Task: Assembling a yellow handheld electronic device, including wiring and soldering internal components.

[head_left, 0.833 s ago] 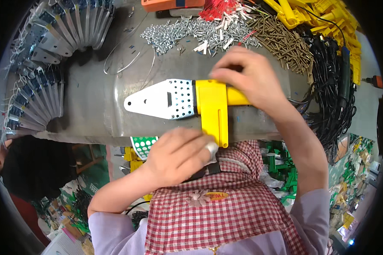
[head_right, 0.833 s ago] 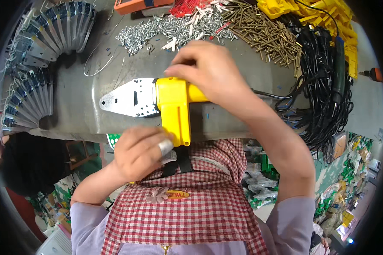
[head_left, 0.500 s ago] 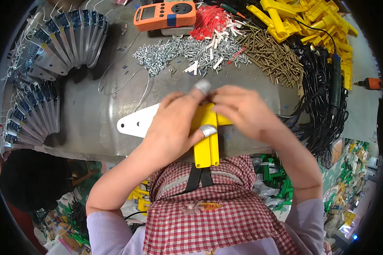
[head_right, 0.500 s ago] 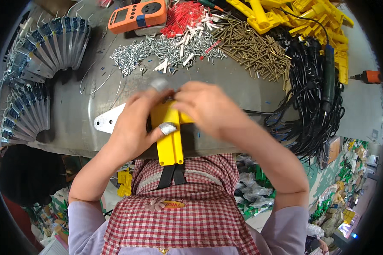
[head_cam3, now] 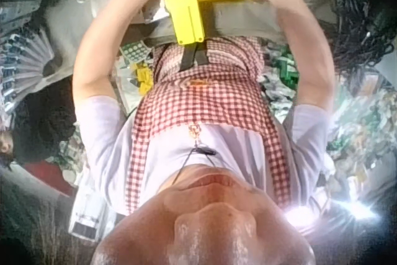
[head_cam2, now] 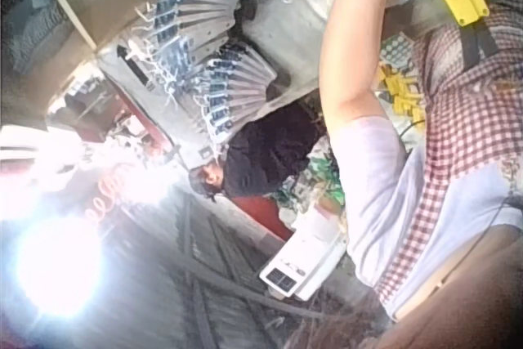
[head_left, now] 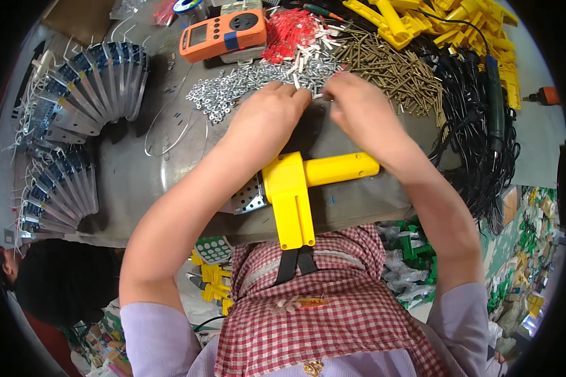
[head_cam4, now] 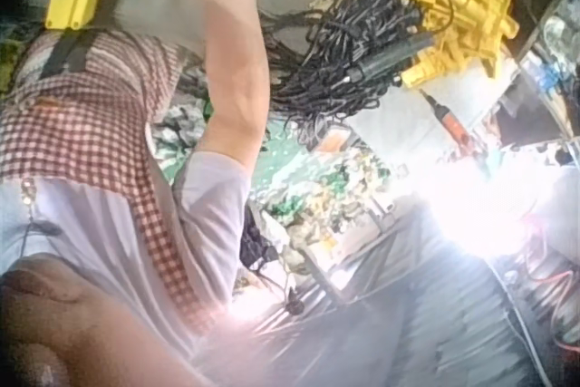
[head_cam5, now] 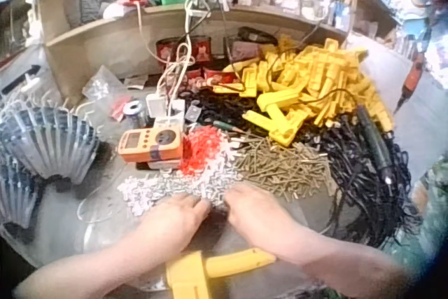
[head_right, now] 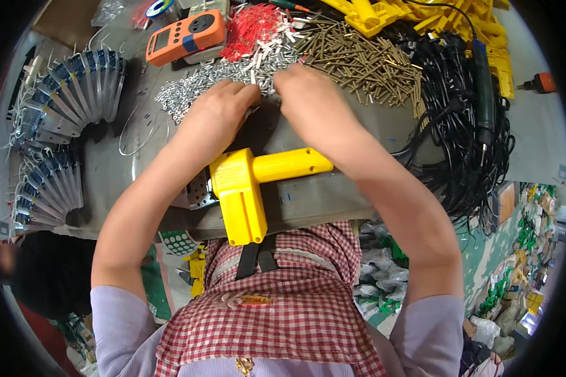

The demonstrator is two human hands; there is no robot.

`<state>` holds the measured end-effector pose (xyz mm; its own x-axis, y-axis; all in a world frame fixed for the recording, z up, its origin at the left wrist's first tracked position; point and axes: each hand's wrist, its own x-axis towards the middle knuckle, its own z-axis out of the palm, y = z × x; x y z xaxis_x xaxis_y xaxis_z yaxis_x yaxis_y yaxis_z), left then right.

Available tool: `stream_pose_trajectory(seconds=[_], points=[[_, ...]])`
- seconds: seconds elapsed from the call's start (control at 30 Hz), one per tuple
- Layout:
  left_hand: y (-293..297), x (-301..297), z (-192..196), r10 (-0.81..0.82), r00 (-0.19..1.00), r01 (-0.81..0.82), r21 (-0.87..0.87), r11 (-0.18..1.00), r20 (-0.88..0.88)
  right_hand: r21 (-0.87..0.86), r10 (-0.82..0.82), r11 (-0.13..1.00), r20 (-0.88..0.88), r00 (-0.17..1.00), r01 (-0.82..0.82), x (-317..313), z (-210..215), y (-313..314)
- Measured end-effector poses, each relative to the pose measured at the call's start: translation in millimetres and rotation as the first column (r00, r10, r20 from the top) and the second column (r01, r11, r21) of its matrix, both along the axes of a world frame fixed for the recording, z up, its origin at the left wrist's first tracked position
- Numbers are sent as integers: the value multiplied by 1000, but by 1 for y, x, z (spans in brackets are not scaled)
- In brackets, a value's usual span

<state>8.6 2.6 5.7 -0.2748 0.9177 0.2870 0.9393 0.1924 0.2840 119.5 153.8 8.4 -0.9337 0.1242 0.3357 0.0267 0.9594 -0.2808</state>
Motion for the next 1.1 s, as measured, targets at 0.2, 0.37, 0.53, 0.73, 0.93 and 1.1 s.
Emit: stream_pose_trajectory(seconds=[0.2,0.37,0.53,0.73,0.93,1.1], points=[[-1,-5,-2,-139,990,136,-73,988,-36,-464,-38,883,79,996,70,89,33,-5],[13,35,27,-217,771,187,112,976,599,-176,1,983,-260,965,-49,106,1,-27],[27,52,22,-314,780,300,117,947,541,-21,5,1000,-329,944,-12,113,-23,-32],[24,56,25,-281,823,271,93,958,494,-97,-29,995,-294,955,1,119,-27,-37],[6,68,27,-326,901,330,37,943,287,-199,-59,980,-151,987,28,105,12,25],[8,71,25,-251,898,243,69,968,362,228,-93,968,-59,994,104,52,7,94]])
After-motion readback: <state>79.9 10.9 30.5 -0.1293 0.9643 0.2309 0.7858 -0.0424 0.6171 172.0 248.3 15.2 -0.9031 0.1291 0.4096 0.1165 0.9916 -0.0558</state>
